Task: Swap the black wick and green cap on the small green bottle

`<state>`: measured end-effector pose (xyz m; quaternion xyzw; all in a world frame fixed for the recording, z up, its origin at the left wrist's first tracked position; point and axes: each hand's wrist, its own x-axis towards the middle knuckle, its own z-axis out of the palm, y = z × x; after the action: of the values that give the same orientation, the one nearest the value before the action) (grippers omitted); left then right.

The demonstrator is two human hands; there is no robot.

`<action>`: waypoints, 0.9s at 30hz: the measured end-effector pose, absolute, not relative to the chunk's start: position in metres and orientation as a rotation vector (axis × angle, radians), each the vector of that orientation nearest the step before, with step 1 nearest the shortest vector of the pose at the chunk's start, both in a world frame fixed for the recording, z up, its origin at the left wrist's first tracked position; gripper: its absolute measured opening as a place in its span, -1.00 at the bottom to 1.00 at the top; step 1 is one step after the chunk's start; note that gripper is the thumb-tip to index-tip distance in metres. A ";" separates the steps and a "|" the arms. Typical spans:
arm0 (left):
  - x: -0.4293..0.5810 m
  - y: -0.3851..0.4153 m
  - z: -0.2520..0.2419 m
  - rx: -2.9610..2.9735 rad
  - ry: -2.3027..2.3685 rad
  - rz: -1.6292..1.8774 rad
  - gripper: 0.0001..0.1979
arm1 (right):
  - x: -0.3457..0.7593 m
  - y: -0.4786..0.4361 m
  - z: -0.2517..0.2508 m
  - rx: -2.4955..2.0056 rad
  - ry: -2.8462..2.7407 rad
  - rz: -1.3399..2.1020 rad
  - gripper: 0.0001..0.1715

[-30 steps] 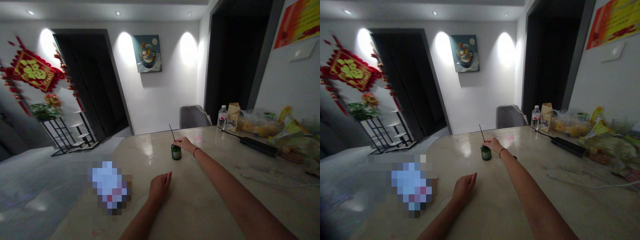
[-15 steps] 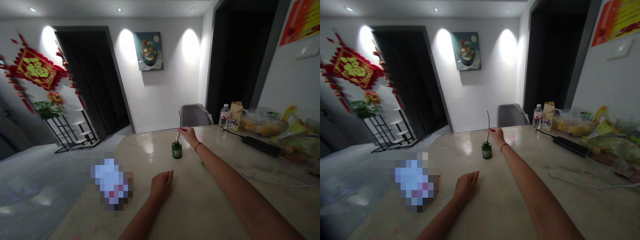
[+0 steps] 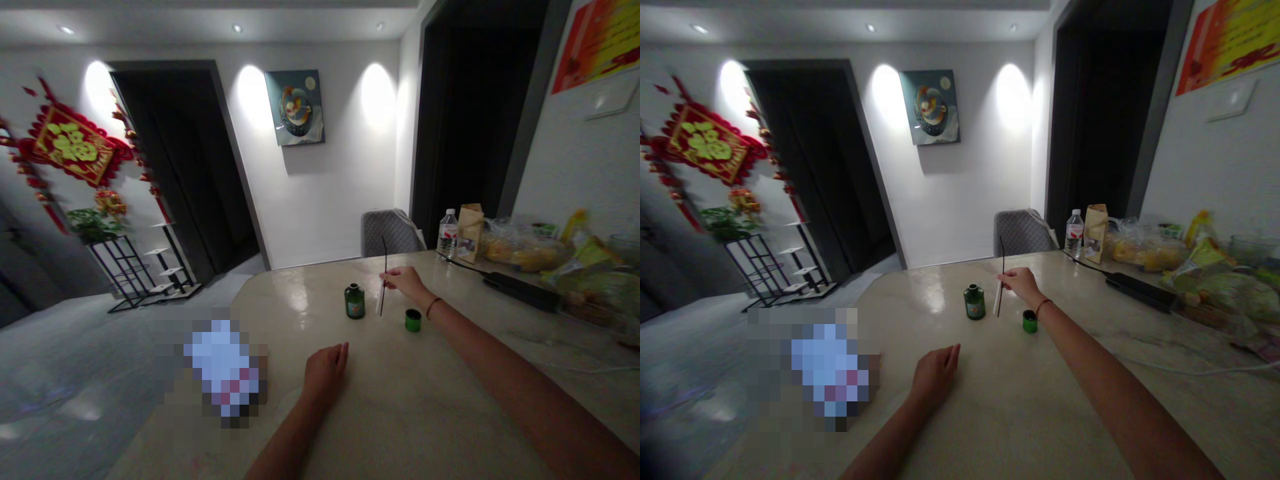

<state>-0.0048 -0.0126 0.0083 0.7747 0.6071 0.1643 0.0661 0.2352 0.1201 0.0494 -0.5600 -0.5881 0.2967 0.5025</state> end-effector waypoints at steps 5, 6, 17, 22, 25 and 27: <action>-0.004 -0.013 0.009 2.362 1.863 0.439 -0.55 | 0.234 0.106 0.030 -1.503 -1.726 0.843 -0.80; -0.004 -0.013 0.009 2.368 1.863 0.430 -0.56 | 0.232 0.103 0.029 -1.516 -1.769 0.843 -0.81; -0.005 -0.013 0.009 2.351 1.829 0.445 -0.54 | 0.225 0.092 0.013 -1.888 -2.053 0.339 -0.70; -0.004 -0.012 0.010 2.337 1.834 0.435 -0.54 | 0.228 0.087 0.021 -1.928 -2.161 0.165 -0.79; -0.004 -0.013 0.011 2.337 1.854 0.407 -0.55 | 0.234 0.087 0.028 -1.935 -2.216 0.098 -0.74; -0.004 -0.013 0.012 2.339 1.855 0.403 -0.55 | 0.238 0.088 0.031 -1.928 -2.264 0.094 -0.72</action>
<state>-0.0035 -0.0131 0.0116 0.7750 0.6144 0.1334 0.0645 0.2384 0.0880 0.0312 -0.6459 -0.7582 0.0315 0.0832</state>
